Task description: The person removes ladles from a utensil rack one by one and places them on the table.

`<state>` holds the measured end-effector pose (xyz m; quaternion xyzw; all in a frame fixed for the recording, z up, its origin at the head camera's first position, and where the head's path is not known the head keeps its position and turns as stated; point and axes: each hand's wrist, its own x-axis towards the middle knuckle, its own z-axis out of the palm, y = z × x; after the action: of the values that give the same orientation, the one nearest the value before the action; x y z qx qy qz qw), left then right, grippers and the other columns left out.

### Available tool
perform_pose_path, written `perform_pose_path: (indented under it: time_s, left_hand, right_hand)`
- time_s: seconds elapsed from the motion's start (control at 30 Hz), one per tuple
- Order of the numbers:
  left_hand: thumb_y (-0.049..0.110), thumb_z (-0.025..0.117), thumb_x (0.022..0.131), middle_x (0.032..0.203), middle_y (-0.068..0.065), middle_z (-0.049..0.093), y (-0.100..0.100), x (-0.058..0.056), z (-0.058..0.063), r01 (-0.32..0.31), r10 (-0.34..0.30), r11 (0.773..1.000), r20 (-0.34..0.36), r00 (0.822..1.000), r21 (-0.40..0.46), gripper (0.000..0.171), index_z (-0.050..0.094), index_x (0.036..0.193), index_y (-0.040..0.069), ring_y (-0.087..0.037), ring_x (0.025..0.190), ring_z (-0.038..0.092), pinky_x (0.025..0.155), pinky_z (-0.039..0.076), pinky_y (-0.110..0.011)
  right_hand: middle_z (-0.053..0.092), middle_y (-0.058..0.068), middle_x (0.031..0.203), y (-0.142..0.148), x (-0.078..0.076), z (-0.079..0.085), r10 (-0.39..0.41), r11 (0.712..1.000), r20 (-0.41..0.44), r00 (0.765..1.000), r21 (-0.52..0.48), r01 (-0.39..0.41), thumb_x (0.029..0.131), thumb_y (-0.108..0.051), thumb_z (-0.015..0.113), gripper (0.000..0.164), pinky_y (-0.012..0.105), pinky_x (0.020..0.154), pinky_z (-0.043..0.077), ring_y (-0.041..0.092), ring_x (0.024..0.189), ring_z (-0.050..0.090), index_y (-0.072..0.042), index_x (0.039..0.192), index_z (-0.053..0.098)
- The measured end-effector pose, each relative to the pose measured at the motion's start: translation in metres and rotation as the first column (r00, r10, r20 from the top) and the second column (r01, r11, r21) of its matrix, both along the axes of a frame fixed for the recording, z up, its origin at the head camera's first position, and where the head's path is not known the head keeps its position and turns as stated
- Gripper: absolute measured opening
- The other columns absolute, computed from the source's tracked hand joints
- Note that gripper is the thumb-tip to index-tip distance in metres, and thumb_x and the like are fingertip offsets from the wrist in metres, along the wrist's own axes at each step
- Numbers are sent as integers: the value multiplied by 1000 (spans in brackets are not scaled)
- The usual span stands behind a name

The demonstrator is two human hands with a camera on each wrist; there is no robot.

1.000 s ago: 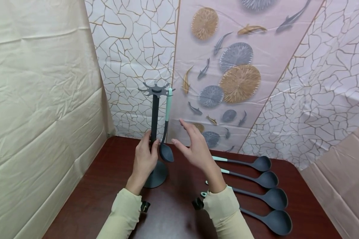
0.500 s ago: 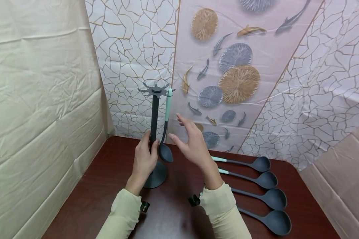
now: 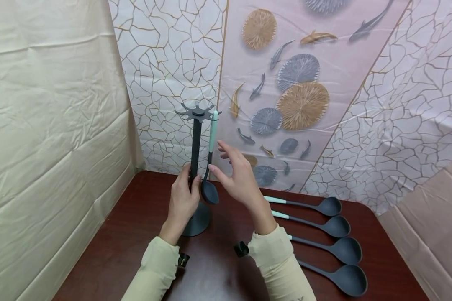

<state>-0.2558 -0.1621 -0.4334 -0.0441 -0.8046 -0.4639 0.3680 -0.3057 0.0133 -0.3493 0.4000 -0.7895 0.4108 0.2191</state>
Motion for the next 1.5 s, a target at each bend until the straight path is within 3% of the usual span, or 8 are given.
perform_pose_path:
  time_s: [0.23,0.47,0.63,0.87,1.2,1.5]
  left_hand:
    - [17,62,109,105,-12,65,0,-1,-1,1,-1,1000,-3,1000,1,33,57,139,6,-27,89,64,76,56,-46]
    - [18,61,109,107,-12,66,1,0,-1,5,-5,1000,1,1000,11,33,58,140,6,-28,92,66,79,57,-48]
    - [13,63,108,108,-12,67,3,0,0,6,-6,1000,10,1000,24,34,58,141,7,-29,95,67,81,57,-49]
    - [6,66,105,108,-12,67,3,-1,-1,-2,2,1000,10,1000,27,35,58,140,6,-30,95,67,81,58,-49]
    - [8,66,106,106,-11,67,1,-1,-2,-3,3,1000,7,1000,23,33,59,139,6,-28,94,67,79,57,-48]
    - [11,64,107,107,-12,66,0,-1,0,4,-4,1000,8,1000,25,34,58,140,6,-29,93,67,80,57,-48]
  right_hand:
    - [63,14,139,-7,-3,-3,-8,1000,22,1000,5,8,102,-26,74,64,47,97,55,28,117,66,-11,159,47]
    - [65,18,136,-12,-7,-5,18,1000,43,999,-16,-17,103,-24,72,63,48,95,56,29,115,68,-11,159,46]
    - [68,17,131,-15,-9,-2,19,997,46,999,-71,-15,103,-23,73,62,54,92,57,33,110,70,-9,158,47]
    - [68,16,125,-21,-10,2,39,989,98,994,-142,-25,104,-21,71,58,53,89,61,31,106,71,-9,156,50]
    - [70,14,120,-32,-11,1,49,979,134,990,-202,-21,105,-16,69,51,39,77,64,24,101,74,-10,153,52]
    - [71,13,106,-36,-9,1,56,973,108,993,-230,-30,106,-14,66,41,38,68,63,23,89,76,-9,146,57]
